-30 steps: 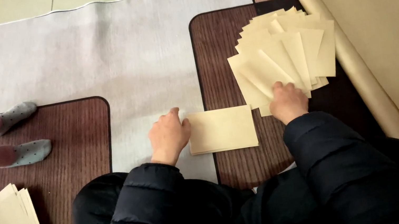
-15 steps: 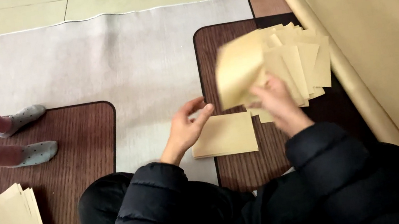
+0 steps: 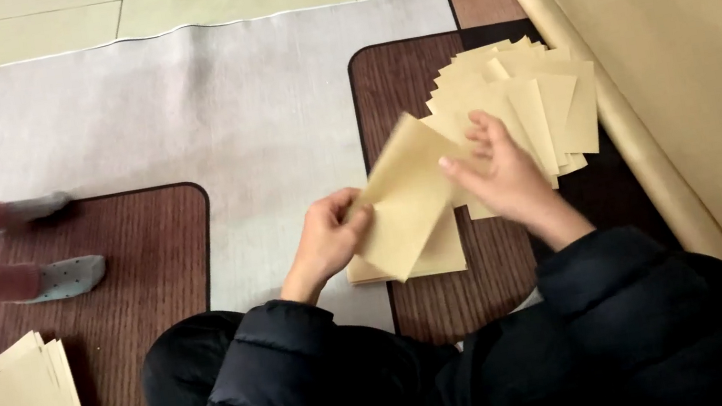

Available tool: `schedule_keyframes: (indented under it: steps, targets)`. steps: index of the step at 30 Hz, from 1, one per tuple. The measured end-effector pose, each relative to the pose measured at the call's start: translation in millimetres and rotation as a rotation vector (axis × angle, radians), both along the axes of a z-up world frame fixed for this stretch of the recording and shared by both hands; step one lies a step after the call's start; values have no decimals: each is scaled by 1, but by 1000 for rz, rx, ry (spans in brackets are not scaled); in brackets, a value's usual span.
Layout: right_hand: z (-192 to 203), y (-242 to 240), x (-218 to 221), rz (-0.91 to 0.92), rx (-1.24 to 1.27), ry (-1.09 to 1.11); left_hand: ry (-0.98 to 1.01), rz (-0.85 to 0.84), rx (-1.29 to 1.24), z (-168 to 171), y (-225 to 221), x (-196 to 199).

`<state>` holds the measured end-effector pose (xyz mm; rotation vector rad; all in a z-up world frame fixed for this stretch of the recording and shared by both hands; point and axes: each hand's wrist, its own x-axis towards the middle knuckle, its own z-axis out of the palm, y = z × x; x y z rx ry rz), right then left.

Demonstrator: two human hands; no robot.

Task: Folding and stacking small square paper sheets to prepare packaging materials.

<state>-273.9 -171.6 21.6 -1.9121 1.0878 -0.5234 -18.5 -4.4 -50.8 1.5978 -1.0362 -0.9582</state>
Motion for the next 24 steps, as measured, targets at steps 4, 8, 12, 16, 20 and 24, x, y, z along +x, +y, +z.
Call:
schedule_keyframes:
  steps: [4, 8, 12, 16, 20, 24]
  targets:
    - [17, 2, -9, 85, 185, -140, -14, -138, 60, 2, 3, -9]
    - [-1, -5, -11, 165, 478, -145, 28, -232, 123, 17, 6, -13]
    - [9, -2, -10, 180, 469, -171, 129, -196, 115, 39, 10, -12]
    - [-2, -17, -18, 127, 408, -233, 158, -91, 108, 55, 8, -4]
    - [6, -16, -16, 159, 407, -299, 330, -22, -1, 54, 7, 6]
    - [6, -14, -15, 134, 439, -359, 395, -29, -43, 51, 7, 14]
